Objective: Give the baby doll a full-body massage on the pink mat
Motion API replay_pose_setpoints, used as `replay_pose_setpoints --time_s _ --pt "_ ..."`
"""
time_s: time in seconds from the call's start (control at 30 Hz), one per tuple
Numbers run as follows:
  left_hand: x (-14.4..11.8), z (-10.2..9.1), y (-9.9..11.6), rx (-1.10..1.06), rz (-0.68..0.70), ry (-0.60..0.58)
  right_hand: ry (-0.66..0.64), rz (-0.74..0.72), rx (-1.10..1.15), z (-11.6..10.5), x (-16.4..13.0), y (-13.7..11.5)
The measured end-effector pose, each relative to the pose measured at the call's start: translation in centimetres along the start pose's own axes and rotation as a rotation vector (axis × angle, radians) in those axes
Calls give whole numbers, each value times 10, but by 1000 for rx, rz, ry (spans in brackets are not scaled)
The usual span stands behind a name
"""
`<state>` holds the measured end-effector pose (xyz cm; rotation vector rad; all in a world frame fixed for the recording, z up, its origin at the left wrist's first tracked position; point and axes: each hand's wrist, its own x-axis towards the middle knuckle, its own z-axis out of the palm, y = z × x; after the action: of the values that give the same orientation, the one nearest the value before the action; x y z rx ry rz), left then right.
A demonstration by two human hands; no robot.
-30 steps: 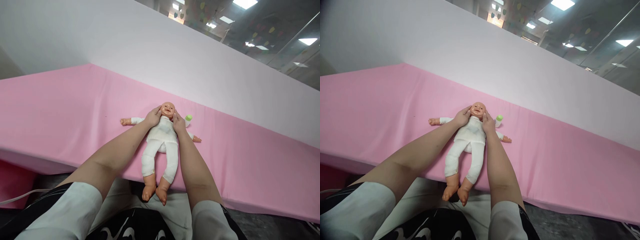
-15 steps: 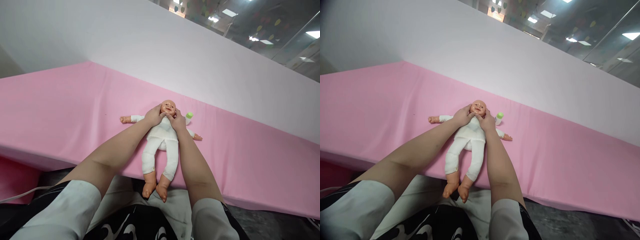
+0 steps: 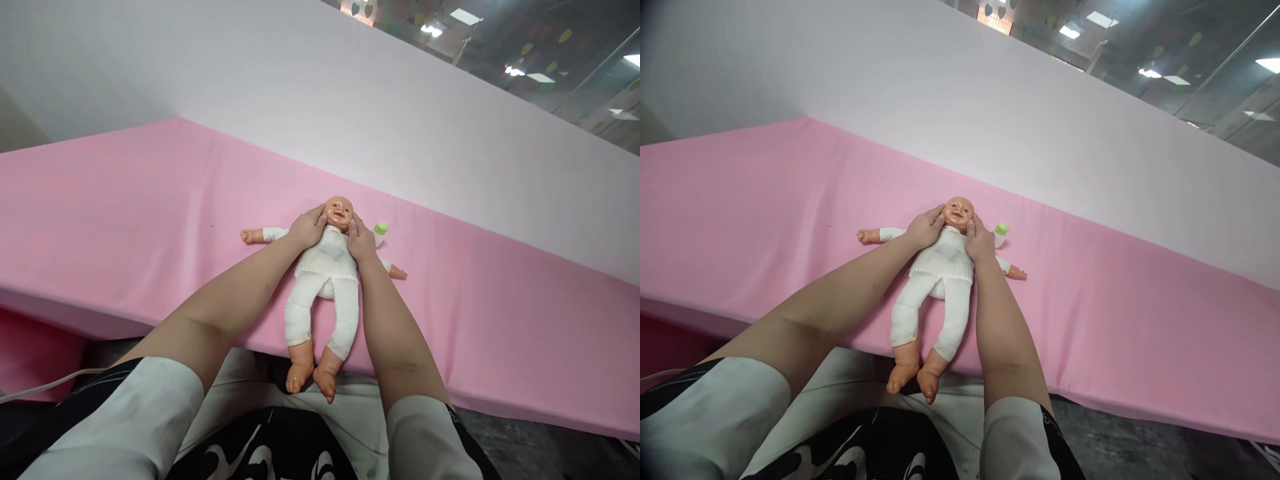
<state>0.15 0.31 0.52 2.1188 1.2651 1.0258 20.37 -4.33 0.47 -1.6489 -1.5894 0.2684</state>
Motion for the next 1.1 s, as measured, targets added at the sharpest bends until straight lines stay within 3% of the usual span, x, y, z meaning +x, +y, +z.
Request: replay_pose_setpoints --time_s 0.33,0.9,1.1 --pt "-2 -6 10 -57 61 -13 12 48 14 3 0 -3" --pt "4 2 -10 -134 -4 57 49 -49 63 9 4 12" --pt "-1 -4 1 -121 -20 14 10 0 23 4 0 1"
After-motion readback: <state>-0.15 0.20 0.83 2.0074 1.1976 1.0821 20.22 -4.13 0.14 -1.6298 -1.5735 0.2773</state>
